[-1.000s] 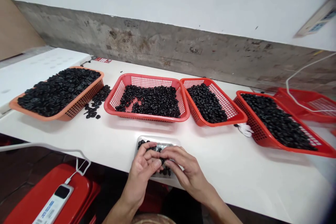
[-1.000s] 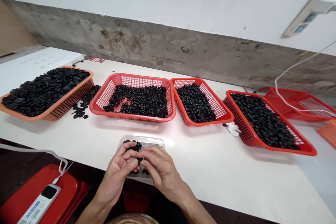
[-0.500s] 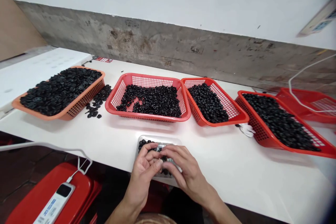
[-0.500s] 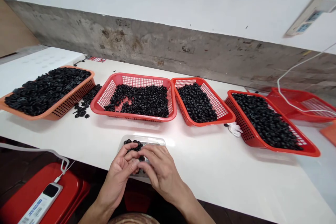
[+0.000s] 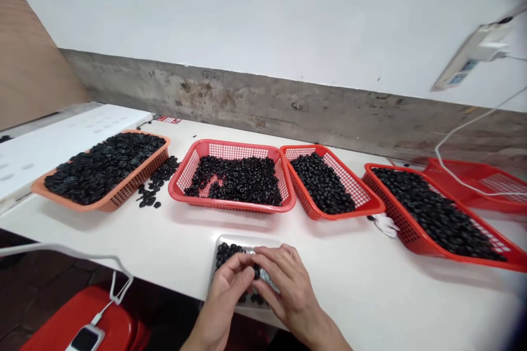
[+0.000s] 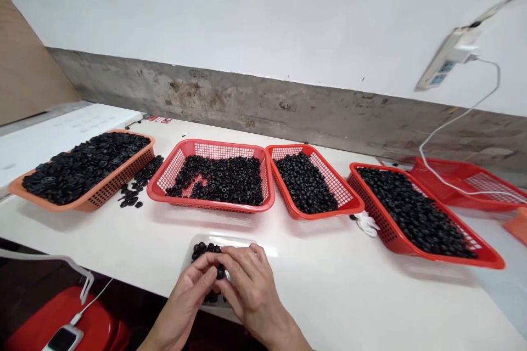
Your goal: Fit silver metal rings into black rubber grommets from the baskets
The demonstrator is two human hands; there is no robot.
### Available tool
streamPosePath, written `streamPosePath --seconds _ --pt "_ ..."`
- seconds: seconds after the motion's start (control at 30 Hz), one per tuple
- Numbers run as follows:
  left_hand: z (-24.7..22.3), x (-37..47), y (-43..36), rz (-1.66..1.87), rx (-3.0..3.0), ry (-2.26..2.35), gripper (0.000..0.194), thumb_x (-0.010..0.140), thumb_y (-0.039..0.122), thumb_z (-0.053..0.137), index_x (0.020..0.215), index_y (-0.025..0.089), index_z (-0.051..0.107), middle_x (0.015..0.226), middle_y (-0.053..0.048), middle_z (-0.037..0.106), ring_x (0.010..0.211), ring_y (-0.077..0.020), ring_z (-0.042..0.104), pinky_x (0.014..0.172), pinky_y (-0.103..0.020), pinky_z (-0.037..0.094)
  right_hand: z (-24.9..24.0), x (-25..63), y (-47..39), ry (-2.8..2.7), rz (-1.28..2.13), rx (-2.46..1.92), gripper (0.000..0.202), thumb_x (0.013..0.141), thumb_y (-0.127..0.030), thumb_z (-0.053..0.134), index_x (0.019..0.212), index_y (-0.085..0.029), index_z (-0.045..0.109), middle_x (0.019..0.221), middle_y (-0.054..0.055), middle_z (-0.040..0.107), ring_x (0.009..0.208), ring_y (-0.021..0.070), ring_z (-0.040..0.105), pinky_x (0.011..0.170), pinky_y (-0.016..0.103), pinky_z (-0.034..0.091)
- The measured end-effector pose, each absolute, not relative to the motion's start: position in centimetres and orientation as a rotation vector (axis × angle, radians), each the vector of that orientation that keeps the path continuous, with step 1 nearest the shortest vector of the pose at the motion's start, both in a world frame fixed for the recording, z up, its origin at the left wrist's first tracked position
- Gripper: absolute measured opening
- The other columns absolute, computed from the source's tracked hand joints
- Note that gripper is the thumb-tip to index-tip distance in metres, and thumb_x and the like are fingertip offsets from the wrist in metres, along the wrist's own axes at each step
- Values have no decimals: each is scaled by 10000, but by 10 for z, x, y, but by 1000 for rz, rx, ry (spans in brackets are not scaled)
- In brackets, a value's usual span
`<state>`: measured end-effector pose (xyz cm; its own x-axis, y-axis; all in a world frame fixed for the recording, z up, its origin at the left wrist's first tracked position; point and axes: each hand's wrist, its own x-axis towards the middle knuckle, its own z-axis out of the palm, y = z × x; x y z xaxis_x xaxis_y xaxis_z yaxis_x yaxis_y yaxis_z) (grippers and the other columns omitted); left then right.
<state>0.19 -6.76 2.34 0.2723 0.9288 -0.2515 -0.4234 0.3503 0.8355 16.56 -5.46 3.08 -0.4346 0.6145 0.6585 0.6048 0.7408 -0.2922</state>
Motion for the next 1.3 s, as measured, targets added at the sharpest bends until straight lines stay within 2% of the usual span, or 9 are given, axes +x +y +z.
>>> streamPosePath --seconds 0.07,0.2,0.33,0.47,0.67,0.87,1.0,1.17,1.3 --pt "24 3 -67 992 760 837 259 905 361 655 1088 190 723 1011 -62 694 852 -151 547 790 -249 420 31 166 -55 -2143 -49 -901 260 964 -144 528 1218 -131 581 1129 130 697 1029 211 643 934 398 404" --pt "26 5 -68 992 735 743 243 896 313 661 1083 187 753 977 -70 712 906 -189 585 877 -294 424 34 165 -58 -2153 -98 -903 242 977 -176 536 1206 -120 590 1120 130 701 1032 204 644 946 391 385" --pt "30 2 -67 1013 751 741 233 890 290 660 1069 182 762 968 -73 719 933 -204 598 911 -306 420 40 160 -55 -2197 -179 -919 248 996 -234 505 1192 -115 598 1113 132 706 931 198 659 902 392 403" --pt "37 -4 -51 1064 844 794 194 879 291 666 989 175 776 859 -43 708 868 -181 584 890 -286 417 47 153 -37 -2227 -282 -906 243 983 -227 494 1179 -126 597 1072 120 715 850 197 657 857 403 416" --pt "63 -8 5 1133 1025 748 157 813 287 722 839 140 774 764 -31 682 795 -166 571 816 -272 432 73 153 11 -2155 -280 -837 228 984 -256 538 1183 -154 583 1081 98 725 920 193 673 846 383 416" --pt "91 6 49 1128 1057 617 187 795 299 727 878 138 775 770 -41 685 763 -155 580 787 -265 446 100 161 37 -2023 -455 -840 225 983 -239 561 1195 -170 591 1136 104 724 964 192 690 897 393 401" --pt "99 22 68 1118 1159 581 172 809 284 702 846 128 763 746 -33 664 735 -148 561 767 -268 448 101 174 49 -2006 -482 -905 260 986 -231 558 1238 -167 571 1179 121 710 1022 217 679 901 406 395" --pt "96 39 89 1116 1346 608 147 830 258 676 831 128 744 776 -25 640 756 -148 530 745 -265 434 90 193 64 -1944 -463 -927 285 962 -164 581 1246 -166 560 1145 115 721 1022 203 680 892 395 410" --pt "90 46 103 1113 1402 640 134 831 242 668 830 133 745 754 -10 605 747 -144 511 732 -258 424 83 201 73 -1955 -446 -984 290 967 -185 565 1256 -160 551 1167 121 712 1076 216 668 906 402 413"
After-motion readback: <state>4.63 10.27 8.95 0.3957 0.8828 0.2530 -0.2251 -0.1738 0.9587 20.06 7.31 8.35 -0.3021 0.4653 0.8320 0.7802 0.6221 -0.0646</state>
